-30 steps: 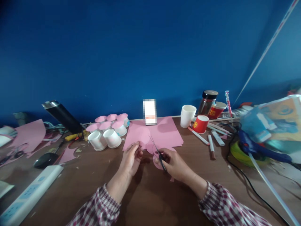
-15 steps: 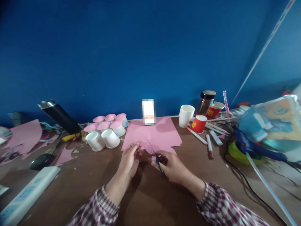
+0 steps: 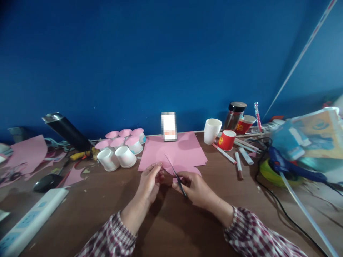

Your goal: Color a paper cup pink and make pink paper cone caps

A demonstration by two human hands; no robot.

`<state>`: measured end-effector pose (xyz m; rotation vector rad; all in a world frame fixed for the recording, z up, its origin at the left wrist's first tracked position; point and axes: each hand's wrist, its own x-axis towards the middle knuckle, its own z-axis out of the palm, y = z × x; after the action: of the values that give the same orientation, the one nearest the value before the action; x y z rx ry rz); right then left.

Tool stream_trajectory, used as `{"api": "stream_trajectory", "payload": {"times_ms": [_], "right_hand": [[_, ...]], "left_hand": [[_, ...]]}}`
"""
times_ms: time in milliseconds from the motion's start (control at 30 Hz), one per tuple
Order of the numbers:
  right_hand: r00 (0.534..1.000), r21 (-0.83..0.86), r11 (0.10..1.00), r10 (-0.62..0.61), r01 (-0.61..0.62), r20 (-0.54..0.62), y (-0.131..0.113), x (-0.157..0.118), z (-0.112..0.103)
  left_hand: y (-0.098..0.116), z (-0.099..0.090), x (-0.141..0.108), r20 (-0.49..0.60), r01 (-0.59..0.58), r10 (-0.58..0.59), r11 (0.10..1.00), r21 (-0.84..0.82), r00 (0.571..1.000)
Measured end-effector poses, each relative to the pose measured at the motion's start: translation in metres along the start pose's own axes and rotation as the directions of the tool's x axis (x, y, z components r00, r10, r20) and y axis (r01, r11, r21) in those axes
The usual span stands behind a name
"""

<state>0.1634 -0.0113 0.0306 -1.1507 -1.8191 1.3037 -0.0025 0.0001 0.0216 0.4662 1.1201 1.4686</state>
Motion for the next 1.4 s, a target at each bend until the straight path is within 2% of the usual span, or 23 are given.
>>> {"api": "stream_trajectory", "payload": {"times_ms": [100, 500, 900, 1400], "right_hand": [[1.0, 0.002, 1.0, 0.003, -0.003, 0.007, 0.0, 0.0, 0.0], [0.999, 0.025, 0.999, 0.037, -0.037, -0.017, 0.001, 0.001, 0.001], [0.996, 0.092, 0.992, 0.092, -0.092, -0.003, -0.011, -0.002, 0.0], [0.996, 0.087, 0.992, 0.087, -0.085, -0.015, -0.006, -0.002, 0.001]], "left_hand": [[0.0, 0.0, 0.0, 0.011, 0.035, -0.034, 0.998, -0.048, 0.999], [-0.004, -0.002, 0.003, 0.017, 0.043, -0.042, 0.996, -0.077, 0.999], [-0.002, -0.003, 0.002, 0.031, 0.093, -0.09, 0.989, -0.118, 0.995], [-0.002, -0.003, 0.003, 0.05, 0.102, -0.096, 0.985, -0.14, 0.994]]}}
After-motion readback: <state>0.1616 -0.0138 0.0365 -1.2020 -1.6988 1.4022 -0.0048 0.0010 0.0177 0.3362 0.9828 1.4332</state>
